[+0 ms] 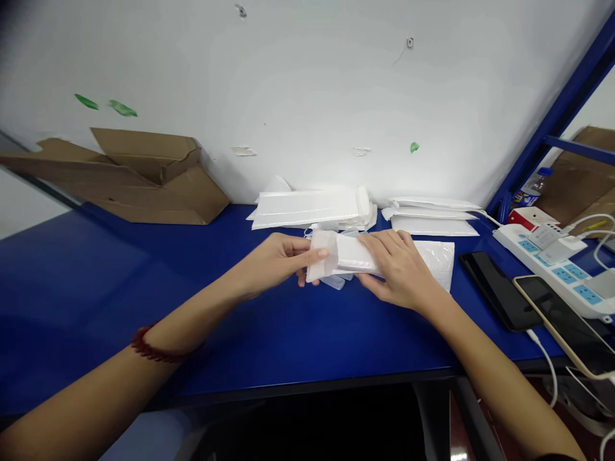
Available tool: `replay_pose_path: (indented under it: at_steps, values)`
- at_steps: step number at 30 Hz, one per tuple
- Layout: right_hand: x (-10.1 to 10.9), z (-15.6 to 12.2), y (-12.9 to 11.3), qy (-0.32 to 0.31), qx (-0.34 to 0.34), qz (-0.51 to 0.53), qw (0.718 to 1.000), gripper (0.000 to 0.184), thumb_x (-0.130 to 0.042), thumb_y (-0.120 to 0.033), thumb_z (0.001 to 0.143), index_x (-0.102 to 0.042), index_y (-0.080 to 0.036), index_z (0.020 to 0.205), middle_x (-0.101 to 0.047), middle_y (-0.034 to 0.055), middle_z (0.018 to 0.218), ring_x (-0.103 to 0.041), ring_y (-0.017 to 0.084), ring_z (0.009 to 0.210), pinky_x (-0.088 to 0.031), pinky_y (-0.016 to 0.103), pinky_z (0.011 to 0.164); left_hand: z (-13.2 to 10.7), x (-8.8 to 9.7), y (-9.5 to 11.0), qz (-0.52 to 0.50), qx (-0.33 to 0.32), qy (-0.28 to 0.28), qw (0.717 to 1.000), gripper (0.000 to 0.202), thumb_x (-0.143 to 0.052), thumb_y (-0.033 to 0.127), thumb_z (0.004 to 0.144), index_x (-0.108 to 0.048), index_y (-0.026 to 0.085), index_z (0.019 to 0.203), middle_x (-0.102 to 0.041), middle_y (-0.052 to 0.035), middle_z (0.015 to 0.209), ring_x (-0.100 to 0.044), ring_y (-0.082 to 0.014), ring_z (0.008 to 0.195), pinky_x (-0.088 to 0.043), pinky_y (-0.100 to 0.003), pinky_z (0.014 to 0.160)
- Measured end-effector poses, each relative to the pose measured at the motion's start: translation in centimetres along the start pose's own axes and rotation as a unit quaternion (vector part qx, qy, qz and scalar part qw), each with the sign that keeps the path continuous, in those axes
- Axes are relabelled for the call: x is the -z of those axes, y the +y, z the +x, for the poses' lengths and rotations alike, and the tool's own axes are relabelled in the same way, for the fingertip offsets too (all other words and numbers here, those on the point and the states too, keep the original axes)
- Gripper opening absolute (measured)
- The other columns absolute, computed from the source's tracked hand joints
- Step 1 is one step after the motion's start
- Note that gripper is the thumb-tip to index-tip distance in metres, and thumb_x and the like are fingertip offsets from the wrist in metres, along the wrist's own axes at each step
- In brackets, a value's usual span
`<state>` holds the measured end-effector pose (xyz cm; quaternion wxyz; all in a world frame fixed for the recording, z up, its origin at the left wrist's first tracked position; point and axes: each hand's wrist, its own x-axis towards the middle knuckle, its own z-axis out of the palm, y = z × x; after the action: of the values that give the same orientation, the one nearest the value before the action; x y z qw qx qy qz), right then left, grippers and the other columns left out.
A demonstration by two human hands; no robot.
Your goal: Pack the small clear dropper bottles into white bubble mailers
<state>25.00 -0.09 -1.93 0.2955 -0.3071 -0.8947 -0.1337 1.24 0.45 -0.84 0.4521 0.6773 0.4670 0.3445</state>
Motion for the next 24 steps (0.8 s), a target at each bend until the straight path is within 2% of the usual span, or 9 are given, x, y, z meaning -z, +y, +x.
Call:
replay_pose_path:
  at_steps: [2,4,9,14,16,18,19,21,24]
  values:
    - [0.1,0.0,-0.4,0.014,0.013,-0.039,0.999,0.048,-0.052,-0.039,0.092,-0.046,-0.013,0.131,-0.059,0.0207,0.128,-0.055,0.033,0.115,-0.042,0.048,0.092,0.0,-0.1,0.1,-0.036,0.064,-0.044,0.996,0.037,-0.063,0.043,0.081,-0.067,0.012,0.060,-0.064,-0.0054,0.050,-0.054,-0.0112,0.041,-0.042,-0.021,0.040]
    - [-0.1,0.1,-0.9,0.014,0.034,-0.091,0.995,0.051,-0.050,-0.039,0.094,-0.044,-0.010,0.135,-0.055,0.0237,0.134,-0.051,0.035,0.124,-0.040,0.051,0.096,-0.2,-0.5,0.2,-0.071,0.086,-0.023,0.994,0.039,-0.063,0.039,0.082,-0.063,0.013,0.053,-0.061,-0.0042,0.048,-0.052,-0.0090,0.039,-0.038,-0.019,0.037]
    - [-1.7,-0.1,-2.4,0.021,0.070,-0.186,0.980,0.040,-0.040,-0.013,0.095,-0.048,-0.004,0.133,-0.057,0.0233,0.133,-0.053,0.031,0.126,-0.040,0.048,0.098,-0.4,-1.3,0.0,-0.092,0.089,0.004,0.992,0.042,-0.063,0.039,0.082,-0.058,0.014,0.049,-0.055,-0.0015,0.043,-0.046,-0.0069,0.034,-0.031,-0.017,0.033]
    - [-2.9,-0.3,-2.7,0.041,0.118,-0.123,0.984,0.038,-0.033,0.000,0.091,-0.061,-0.003,0.118,-0.068,0.0170,0.120,-0.064,0.025,0.113,-0.046,0.041,0.094,-0.4,-1.7,0.0,-0.100,0.051,0.006,0.994,0.049,-0.054,0.051,0.086,-0.055,0.015,0.053,-0.055,-0.0018,0.043,-0.049,-0.0098,0.037,-0.035,-0.019,0.035]
    - [-3.0,-0.3,-2.5,0.059,0.116,-0.082,0.988,0.035,-0.036,0.000,0.091,-0.064,-0.005,0.112,-0.071,0.0152,0.114,-0.066,0.023,0.109,-0.048,0.038,0.091,-0.6,-1.8,0.1,-0.063,-0.007,0.007,0.998,0.050,-0.044,0.052,0.091,-0.060,0.014,0.063,-0.060,-0.0043,0.053,-0.055,-0.0123,0.044,-0.043,-0.023,0.041]
    - [-2.9,-0.3,-2.2,0.086,0.103,-0.048,0.990,0.028,-0.042,-0.002,0.091,-0.066,-0.009,0.105,-0.074,0.0139,0.105,-0.068,0.021,0.101,-0.050,0.036,0.084,-0.9,-1.9,0.0,0.042,-0.122,0.023,0.991,0.044,-0.041,0.047,0.094,-0.065,0.013,0.077,-0.065,-0.0067,0.069,-0.062,-0.0157,0.058,-0.050,-0.027,0.053]
    - [-2.8,-0.3,-2.0,0.100,0.094,-0.034,0.990,0.025,-0.045,-0.003,0.091,-0.066,-0.010,0.102,-0.075,0.0131,0.101,-0.070,0.021,0.096,-0.050,0.035,0.080,-1.1,-1.9,-0.1,0.110,-0.193,0.035,0.974,0.039,-0.043,0.043,0.094,-0.066,0.013,0.083,-0.066,-0.0080,0.076,-0.063,-0.0176,0.067,-0.052,-0.030,0.060]
    - [-2.6,-0.3,-1.7,0.123,0.083,-0.019,0.989,0.021,-0.048,-0.003,0.090,-0.066,-0.012,0.097,-0.075,0.0113,0.093,-0.070,0.019,0.085,-0.050,0.033,0.072,-1.3,-2.0,-0.4,0.235,-0.319,0.049,0.917,0.032,-0.047,0.038,0.093,-0.066,0.013,0.096,-0.066,-0.0112,0.091,-0.063,-0.0206,0.082,-0.054,-0.034,0.072]
    - [-2.2,-0.3,-1.4,0.147,0.080,-0.013,0.986,0.018,-0.050,-0.003,0.089,-0.063,-0.015,0.093,-0.075,0.0084,0.086,-0.070,0.017,0.076,-0.049,0.032,0.068,-1.5,-2.0,-0.9,0.338,-0.420,0.048,0.841,0.037,-0.053,0.044,0.091,-0.062,0.013,0.110,-0.064,-0.0140,0.102,-0.063,-0.0232,0.092,-0.055,-0.036,0.074]
